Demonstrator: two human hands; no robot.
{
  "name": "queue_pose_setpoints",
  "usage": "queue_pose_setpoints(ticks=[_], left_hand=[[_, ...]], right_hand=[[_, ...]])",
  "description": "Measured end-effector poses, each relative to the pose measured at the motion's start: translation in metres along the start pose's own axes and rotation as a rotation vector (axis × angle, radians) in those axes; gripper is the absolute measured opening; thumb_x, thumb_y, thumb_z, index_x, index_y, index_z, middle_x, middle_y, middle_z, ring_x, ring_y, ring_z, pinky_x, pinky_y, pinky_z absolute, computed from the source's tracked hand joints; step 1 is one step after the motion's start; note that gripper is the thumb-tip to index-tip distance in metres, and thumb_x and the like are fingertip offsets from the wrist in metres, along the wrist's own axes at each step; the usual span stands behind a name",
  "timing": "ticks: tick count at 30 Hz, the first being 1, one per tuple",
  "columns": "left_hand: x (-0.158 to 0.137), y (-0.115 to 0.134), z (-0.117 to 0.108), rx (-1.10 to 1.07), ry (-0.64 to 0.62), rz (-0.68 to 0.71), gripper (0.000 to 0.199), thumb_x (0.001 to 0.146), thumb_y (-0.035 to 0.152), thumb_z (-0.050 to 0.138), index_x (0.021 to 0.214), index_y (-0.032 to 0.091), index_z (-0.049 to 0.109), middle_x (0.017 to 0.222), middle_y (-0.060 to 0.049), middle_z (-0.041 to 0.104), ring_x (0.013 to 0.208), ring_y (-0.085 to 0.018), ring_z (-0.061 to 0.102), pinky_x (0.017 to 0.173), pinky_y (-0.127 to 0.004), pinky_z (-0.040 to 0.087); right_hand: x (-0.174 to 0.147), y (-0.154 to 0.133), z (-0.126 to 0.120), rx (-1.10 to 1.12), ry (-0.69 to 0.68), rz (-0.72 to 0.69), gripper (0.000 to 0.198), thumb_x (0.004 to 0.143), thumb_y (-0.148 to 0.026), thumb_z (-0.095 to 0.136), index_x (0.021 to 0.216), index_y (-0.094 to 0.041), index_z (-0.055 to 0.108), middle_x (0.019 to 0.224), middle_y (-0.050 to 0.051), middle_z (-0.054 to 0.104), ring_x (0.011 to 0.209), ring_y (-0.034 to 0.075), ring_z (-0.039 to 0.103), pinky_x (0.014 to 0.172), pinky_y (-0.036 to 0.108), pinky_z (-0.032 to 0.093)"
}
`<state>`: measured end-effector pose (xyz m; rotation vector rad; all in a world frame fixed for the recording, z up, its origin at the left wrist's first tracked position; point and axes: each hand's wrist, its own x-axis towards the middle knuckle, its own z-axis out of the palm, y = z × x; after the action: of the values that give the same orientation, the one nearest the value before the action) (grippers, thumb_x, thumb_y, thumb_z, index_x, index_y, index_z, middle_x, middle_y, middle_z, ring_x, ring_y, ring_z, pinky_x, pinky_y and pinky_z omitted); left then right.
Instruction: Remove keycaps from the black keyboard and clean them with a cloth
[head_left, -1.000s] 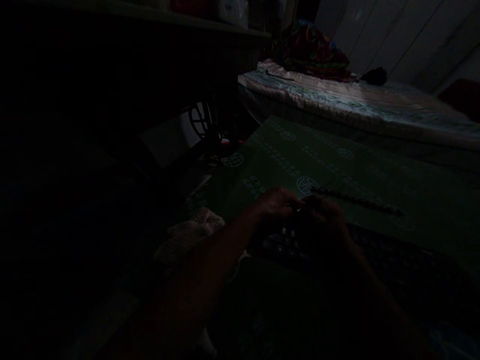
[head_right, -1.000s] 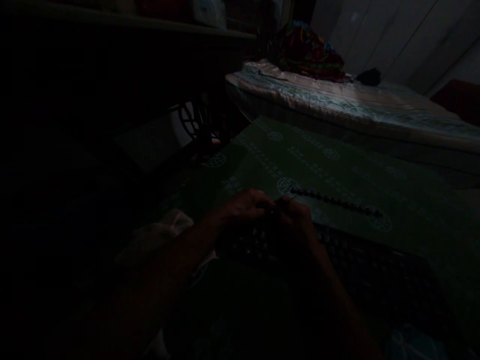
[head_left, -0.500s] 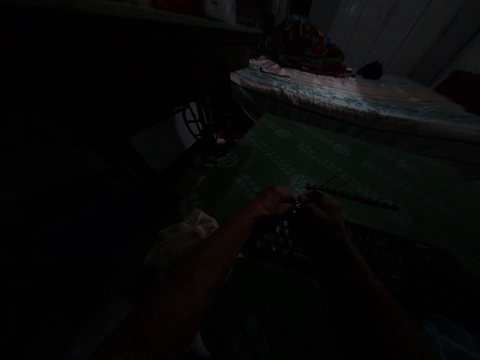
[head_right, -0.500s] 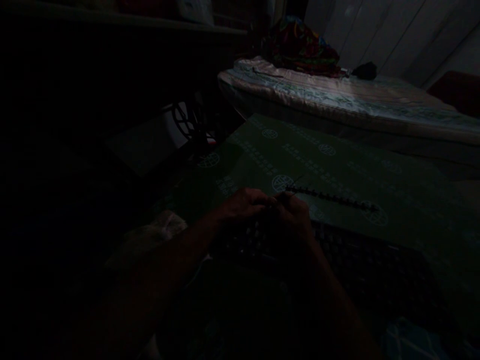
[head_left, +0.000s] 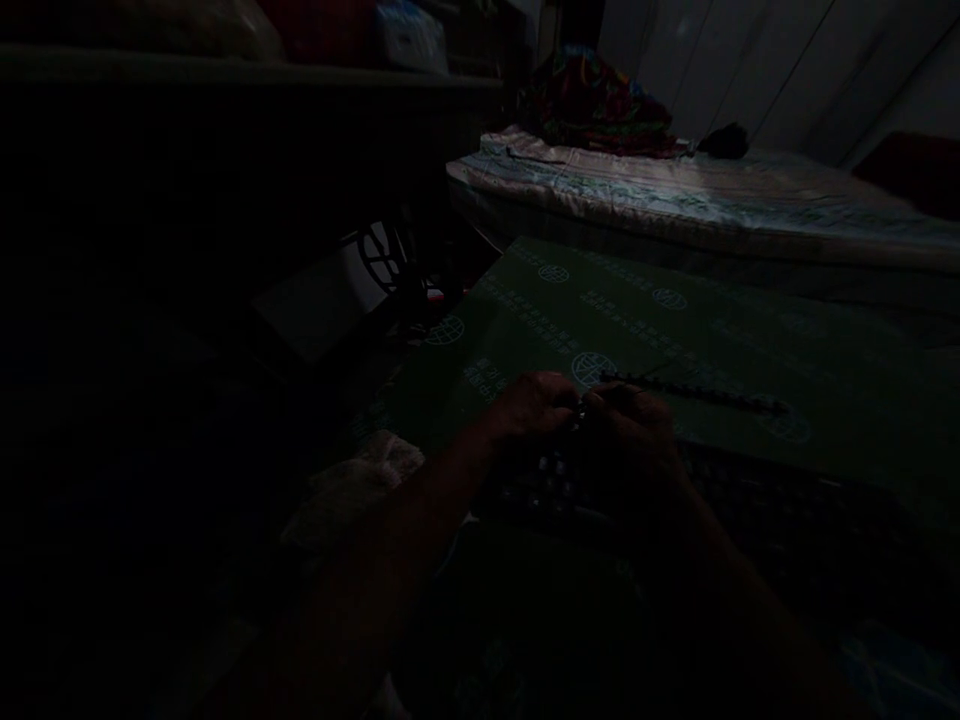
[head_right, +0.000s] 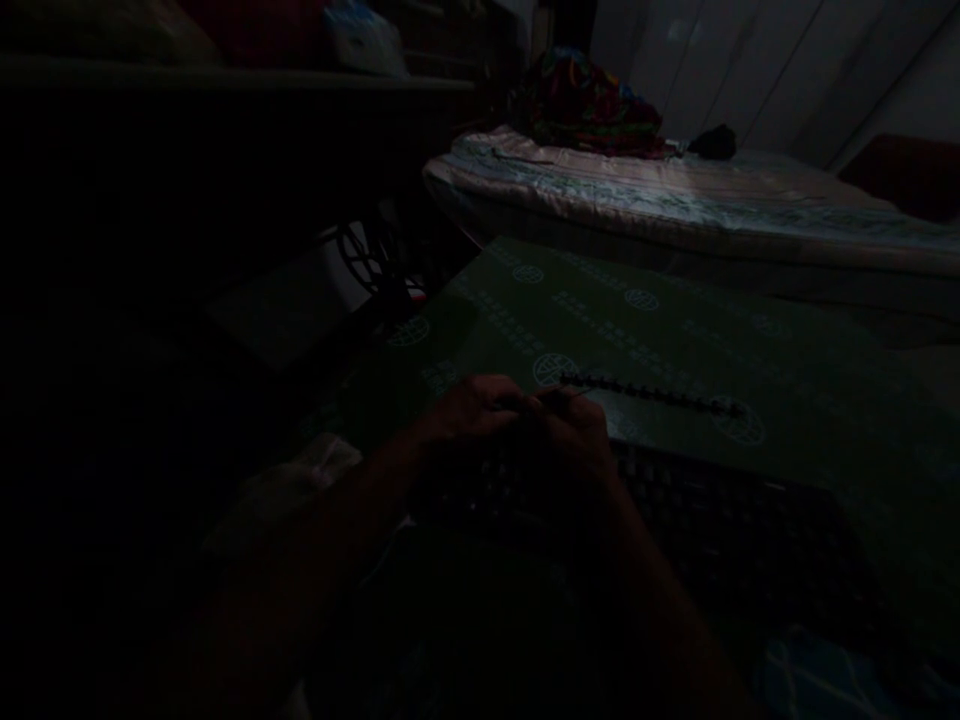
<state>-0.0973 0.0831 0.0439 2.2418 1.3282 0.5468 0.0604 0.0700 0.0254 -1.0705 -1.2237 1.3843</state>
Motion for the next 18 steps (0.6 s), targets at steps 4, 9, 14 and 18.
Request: queue_pose_setpoints(ticks=[4, 9, 14, 18], left_hand=[[-0.003, 0.002, -0.002, 0.074, -0.009, 0.008, 0.021, 0.080, 0.016, 0.051, 0.094, 0.017, 0.066, 0.091, -0.003, 0.066, 0.088, -0.016, 0.059, 0.078, -0.026, 0.044], [-0.003, 0.006, -0.001, 0.213, 0.004, 0.078, 0.022, 0.084, 0.018, 0.048, 0.100, 0.014, 0.063, 0.097, -0.007, 0.064, 0.093, -0.017, 0.057, 0.084, -0.027, 0.043], [0.001, 0.008, -0.002, 0.443, -0.079, 0.073, 0.025, 0.087, 0.021, 0.043, 0.096, 0.011, 0.065, 0.084, -0.009, 0.062, 0.082, -0.019, 0.057, 0.075, -0.030, 0.044], [-0.001, 0.006, -0.004, 0.372, -0.078, 0.092, 0.021, 0.086, 0.021, 0.045, 0.093, 0.013, 0.063, 0.086, -0.007, 0.063, 0.082, -0.017, 0.057, 0.074, -0.027, 0.044]], right_hand=[[-0.001, 0.000, 0.002, 0.059, -0.049, 0.025, 0.023, 0.060, -0.037, 0.075, 0.068, -0.019, 0.064, 0.056, -0.003, 0.059, 0.049, 0.011, 0.053, 0.044, 0.020, 0.041], [0.004, 0.005, -0.003, 0.083, -0.032, -0.062, 0.020, 0.063, -0.036, 0.074, 0.070, -0.019, 0.066, 0.062, -0.002, 0.062, 0.055, 0.011, 0.055, 0.049, 0.021, 0.044], [0.007, 0.004, -0.008, 0.003, -0.038, -0.090, 0.020, 0.066, -0.037, 0.072, 0.069, -0.018, 0.066, 0.060, -0.002, 0.059, 0.054, 0.010, 0.052, 0.047, 0.019, 0.041], [0.007, 0.007, -0.009, 0.055, -0.069, -0.075, 0.024, 0.066, -0.040, 0.072, 0.070, -0.017, 0.066, 0.060, -0.002, 0.060, 0.053, 0.010, 0.053, 0.047, 0.020, 0.042]])
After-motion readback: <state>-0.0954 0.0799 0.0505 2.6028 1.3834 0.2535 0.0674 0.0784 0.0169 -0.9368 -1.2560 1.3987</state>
